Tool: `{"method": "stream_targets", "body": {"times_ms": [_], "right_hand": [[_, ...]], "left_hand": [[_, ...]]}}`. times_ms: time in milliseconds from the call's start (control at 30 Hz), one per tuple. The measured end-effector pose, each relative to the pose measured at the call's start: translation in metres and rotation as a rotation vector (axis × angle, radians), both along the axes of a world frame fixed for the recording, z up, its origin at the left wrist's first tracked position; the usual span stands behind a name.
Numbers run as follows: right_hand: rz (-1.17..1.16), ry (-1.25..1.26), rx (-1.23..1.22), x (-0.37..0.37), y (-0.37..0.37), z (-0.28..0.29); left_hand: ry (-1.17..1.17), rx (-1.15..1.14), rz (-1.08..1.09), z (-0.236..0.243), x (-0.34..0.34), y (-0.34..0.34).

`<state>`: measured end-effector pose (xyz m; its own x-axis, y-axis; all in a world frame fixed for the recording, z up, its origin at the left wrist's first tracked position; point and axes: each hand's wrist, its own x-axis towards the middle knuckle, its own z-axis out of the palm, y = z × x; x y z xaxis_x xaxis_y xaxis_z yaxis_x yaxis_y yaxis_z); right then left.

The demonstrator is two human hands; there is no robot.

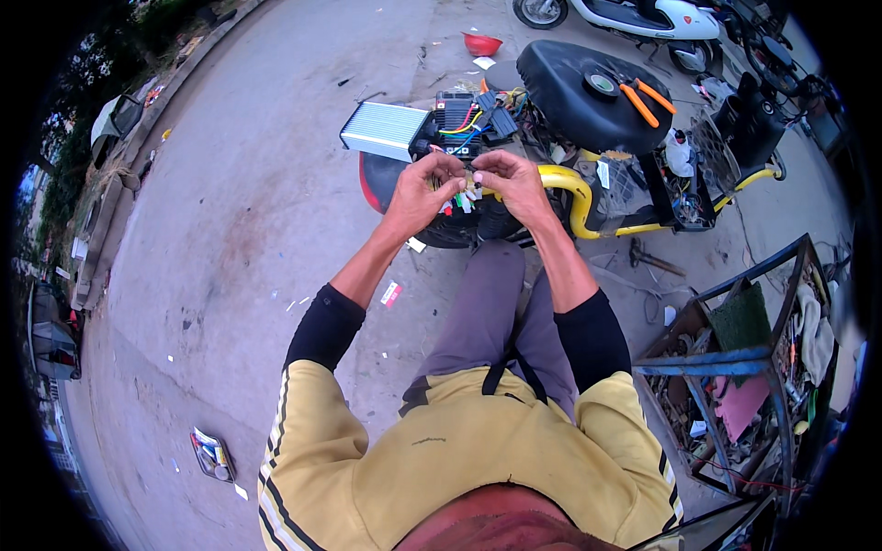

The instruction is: The person works on the exposed wiring of a yellow motorcycle, stripping wire ends, twisting them together, and wrapping connections with black electrical tape. They handle a silver rectangular electronic component and multiple colored wires throughout the process.

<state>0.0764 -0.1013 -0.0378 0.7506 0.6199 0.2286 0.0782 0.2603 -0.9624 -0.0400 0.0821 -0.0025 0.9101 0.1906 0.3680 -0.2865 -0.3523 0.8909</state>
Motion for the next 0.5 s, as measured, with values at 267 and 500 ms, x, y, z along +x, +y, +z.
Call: {"method": "stream_targets", "body": {"times_ms": [267,500], "right_hand": [[-0.004,0.01,0.03,0.0,0.0,-0.002],[-0.002,0.017,0.051,0.002,-0.002,-0.006]], "left_hand": [[-0.248,0.635,0.216,0.003,-0.011,-0.022],[-0.237,0.582,0.231,-0.008,-0.01,-0.025]]}}
